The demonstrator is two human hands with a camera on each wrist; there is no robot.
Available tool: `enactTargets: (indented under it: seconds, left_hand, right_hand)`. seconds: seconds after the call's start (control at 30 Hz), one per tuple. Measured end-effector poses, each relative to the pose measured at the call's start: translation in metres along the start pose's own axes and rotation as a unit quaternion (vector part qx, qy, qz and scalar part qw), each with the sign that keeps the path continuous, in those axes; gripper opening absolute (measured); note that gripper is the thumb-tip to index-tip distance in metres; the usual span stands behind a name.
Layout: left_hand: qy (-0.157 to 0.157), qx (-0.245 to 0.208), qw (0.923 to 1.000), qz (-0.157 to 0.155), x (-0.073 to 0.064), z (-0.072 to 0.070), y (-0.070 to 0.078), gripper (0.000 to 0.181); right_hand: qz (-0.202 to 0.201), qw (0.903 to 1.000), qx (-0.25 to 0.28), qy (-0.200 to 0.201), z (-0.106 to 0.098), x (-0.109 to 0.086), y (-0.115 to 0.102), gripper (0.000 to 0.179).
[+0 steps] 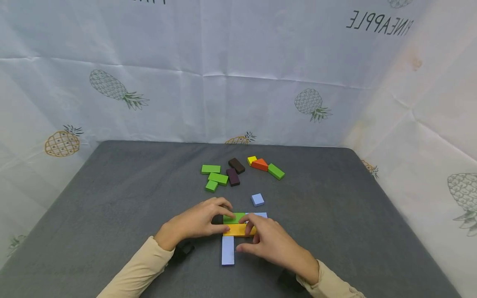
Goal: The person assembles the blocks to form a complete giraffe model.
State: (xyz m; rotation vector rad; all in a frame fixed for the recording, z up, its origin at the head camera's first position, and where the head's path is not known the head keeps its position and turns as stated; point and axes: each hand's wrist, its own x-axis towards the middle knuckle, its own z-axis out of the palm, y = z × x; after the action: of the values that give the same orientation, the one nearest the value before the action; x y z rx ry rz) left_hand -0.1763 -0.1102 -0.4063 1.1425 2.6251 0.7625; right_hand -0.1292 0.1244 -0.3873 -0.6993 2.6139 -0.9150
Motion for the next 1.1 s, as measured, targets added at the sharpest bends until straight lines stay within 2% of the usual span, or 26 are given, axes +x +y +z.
enactTargets:
  seconds: [0.17, 0.3, 0.4, 0.53, 0.83, 1.0, 1.1]
  left_hand:
    - [-0.020, 0.017, 0.9996, -0.013, 0.000, -0.001, 0.005, 0.039]
    - [-0.036, 0.031, 0.9985, -0.026, -0.001, 0.000, 0.007, 0.047]
    - [-0.040, 0.040, 0.9981, -0.025, -0.004, 0.002, 0.007, 0.052]
    - [-0.035, 0.052, 0.9979, -0.014, -0.009, 0.005, 0.006, 0.057]
    - [-0.027, 0.049, 0.9984, 0.000, -0.015, 0.010, 0.005, 0.054]
    - [-0.028, 0.044, 0.9986, 0.002, -0.015, 0.010, 0.006, 0.051]
    - [-0.028, 0.042, 0.9987, 0.000, -0.015, 0.011, 0.006, 0.051]
  right_hand:
    - [0.003, 0.9990, 0.002, 0.045, -0.016, 0.004, 0.010, 0.045]
    - [-0.013, 0.9970, -0.001, 0.077, -0.024, 0.010, 0.021, 0.040]
    - [-0.022, 0.9951, -0.007, 0.096, -0.028, 0.016, 0.031, 0.039]
    - [-0.003, 0.9936, -0.017, 0.111, -0.033, 0.024, 0.042, 0.038]
    - [0.035, 0.9926, -0.040, 0.109, -0.037, 0.041, 0.060, 0.039]
    - [0.042, 0.9940, -0.050, 0.088, -0.037, 0.050, 0.067, 0.042]
    - [0.032, 0.9946, -0.063, 0.077, -0.037, 0.054, 0.070, 0.043]
